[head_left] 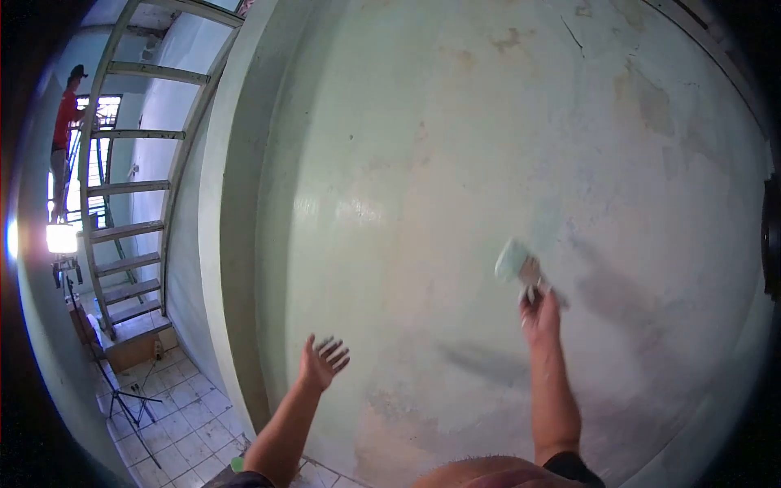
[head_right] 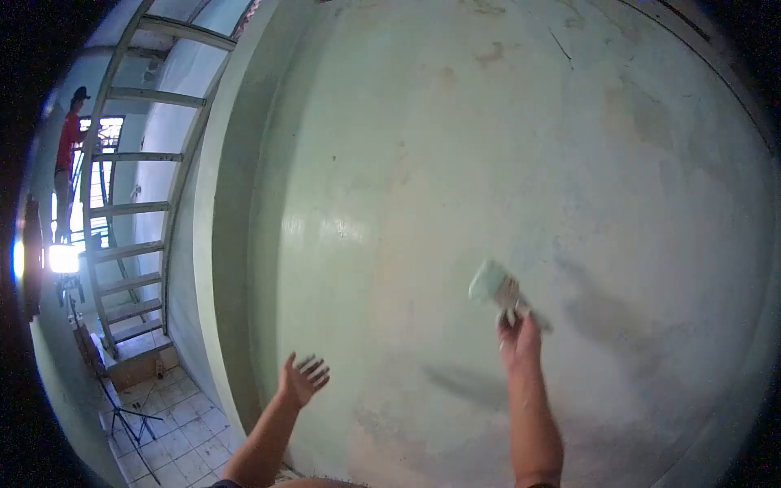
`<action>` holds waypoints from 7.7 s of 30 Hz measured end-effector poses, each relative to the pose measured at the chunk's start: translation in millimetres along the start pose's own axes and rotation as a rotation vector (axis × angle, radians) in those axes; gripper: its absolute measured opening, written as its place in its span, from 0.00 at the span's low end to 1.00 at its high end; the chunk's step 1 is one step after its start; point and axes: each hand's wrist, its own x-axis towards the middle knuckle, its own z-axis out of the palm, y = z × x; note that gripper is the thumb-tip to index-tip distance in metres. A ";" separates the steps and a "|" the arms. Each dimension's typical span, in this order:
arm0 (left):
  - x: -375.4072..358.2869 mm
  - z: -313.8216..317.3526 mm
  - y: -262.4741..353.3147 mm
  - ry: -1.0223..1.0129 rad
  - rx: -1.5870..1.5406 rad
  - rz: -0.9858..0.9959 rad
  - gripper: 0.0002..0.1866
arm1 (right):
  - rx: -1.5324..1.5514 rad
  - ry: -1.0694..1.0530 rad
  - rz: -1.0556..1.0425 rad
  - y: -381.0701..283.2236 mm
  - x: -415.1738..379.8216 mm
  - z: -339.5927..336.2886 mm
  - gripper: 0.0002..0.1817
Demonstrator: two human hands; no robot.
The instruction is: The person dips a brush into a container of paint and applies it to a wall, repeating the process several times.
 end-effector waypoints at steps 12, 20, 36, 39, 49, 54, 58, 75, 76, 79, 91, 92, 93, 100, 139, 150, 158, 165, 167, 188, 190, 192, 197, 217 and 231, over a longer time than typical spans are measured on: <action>87.0 252.3 256.4 -0.727 0.693 0.772 0.26 | -0.484 -0.409 -0.689 -62.4 216.4 338.0 0.20; 110.5 331.5 313.8 -0.738 0.861 1.116 0.23 | -1.157 -0.347 -1.389 -70.8 285.8 462.2 0.19; 162.7 279.2 373.9 -0.302 1.328 1.628 0.14 | -1.781 -0.363 -1.776 -63.4 341.9 543.5 0.14; 164.0 273.3 385.1 -0.285 1.299 1.597 0.14 | -1.839 -0.561 -1.695 -56.0 323.3 515.7 0.14; 159.3 260.6 391.1 -0.284 1.246 1.553 0.13 | -2.011 -0.604 -1.006 -38.0 202.5 477.9 0.15; 149.7 266.1 384.1 -0.298 1.220 1.612 0.13 | -2.065 -0.557 -0.618 -41.5 221.0 517.9 0.20; 145.3 266.1 380.7 -0.342 1.237 1.599 0.14 | -2.053 -0.540 -0.783 -67.0 272.3 557.4 0.18; 152.7 262.5 384.1 -0.313 1.289 1.527 0.14 | -2.145 -1.034 -1.314 13.1 163.0 423.0 0.13; 147.3 256.9 376.2 -0.349 1.250 1.525 0.14 | -2.173 -0.989 -1.199 23.6 130.4 405.1 0.13; 139.8 259.6 375.4 -0.360 1.254 1.509 0.13 | -2.203 -0.847 -0.958 34.2 103.8 410.8 0.12; 132.0 263.5 370.6 -0.447 1.224 1.624 0.12 | -2.255 -0.407 -1.168 -49.5 230.3 539.5 0.14; 133.2 262.9 371.3 -0.426 1.205 1.633 0.12 | -2.206 -0.308 -1.393 -42.1 218.0 546.6 0.14; 132.7 262.4 372.4 -0.428 1.208 1.630 0.12 | -2.141 -0.203 -1.610 -38.0 210.9 549.6 0.16; 132.3 252.9 367.9 -0.431 1.194 1.600 0.12 | -2.030 -1.057 -1.178 -3.8 184.3 415.9 0.13; 93.2 243.0 352.3 -0.422 1.133 1.330 0.16 | -2.195 -0.867 -0.553 -0.5 127.8 371.2 0.15; 98.2 239.0 346.7 -0.450 1.113 1.114 0.19 | -2.406 -1.275 -1.331 -17.2 148.0 397.0 0.14; 95.3 227.9 323.1 -0.432 1.061 1.109 0.13 | -1.917 -1.349 -0.383 7.7 61.6 307.6 0.12; 70.7 246.6 338.2 -0.385 1.082 1.212 0.12 | -2.007 -0.564 -1.408 -105.3 162.1 481.9 0.12; 85.4 240.6 339.0 -0.352 1.079 1.203 0.12 | -2.005 -0.465 -1.624 -129.0 216.6 527.4 0.14; 52.2 120.4 298.6 -0.145 0.751 1.057 0.16 | -2.147 -1.265 -0.853 -23.6 122.1 387.0 0.15; 57.0 112.4 286.1 -0.176 0.676 1.069 0.16 | -2.197 -0.890 -0.591 -33.0 139.4 399.2 0.14; 55.1 107.8 276.2 -0.204 0.681 1.016 0.16 | -2.066 -0.764 -0.470 -57.8 181.4 430.4 0.15; 57.9 99.3 250.1 -0.198 0.633 0.963 0.16 | -1.980 -0.578 -1.096 -158.3 301.3 556.8 0.18; 69.6 99.7 226.2 -0.242 0.647 0.838 0.18 | -2.288 -0.780 -1.242 -78.0 185.2 470.9 0.14; 71.3 114.1 176.9 -0.459 0.714 0.770 0.19 | -2.283 -0.696 -1.467 -102.6 221.1 401.6 0.17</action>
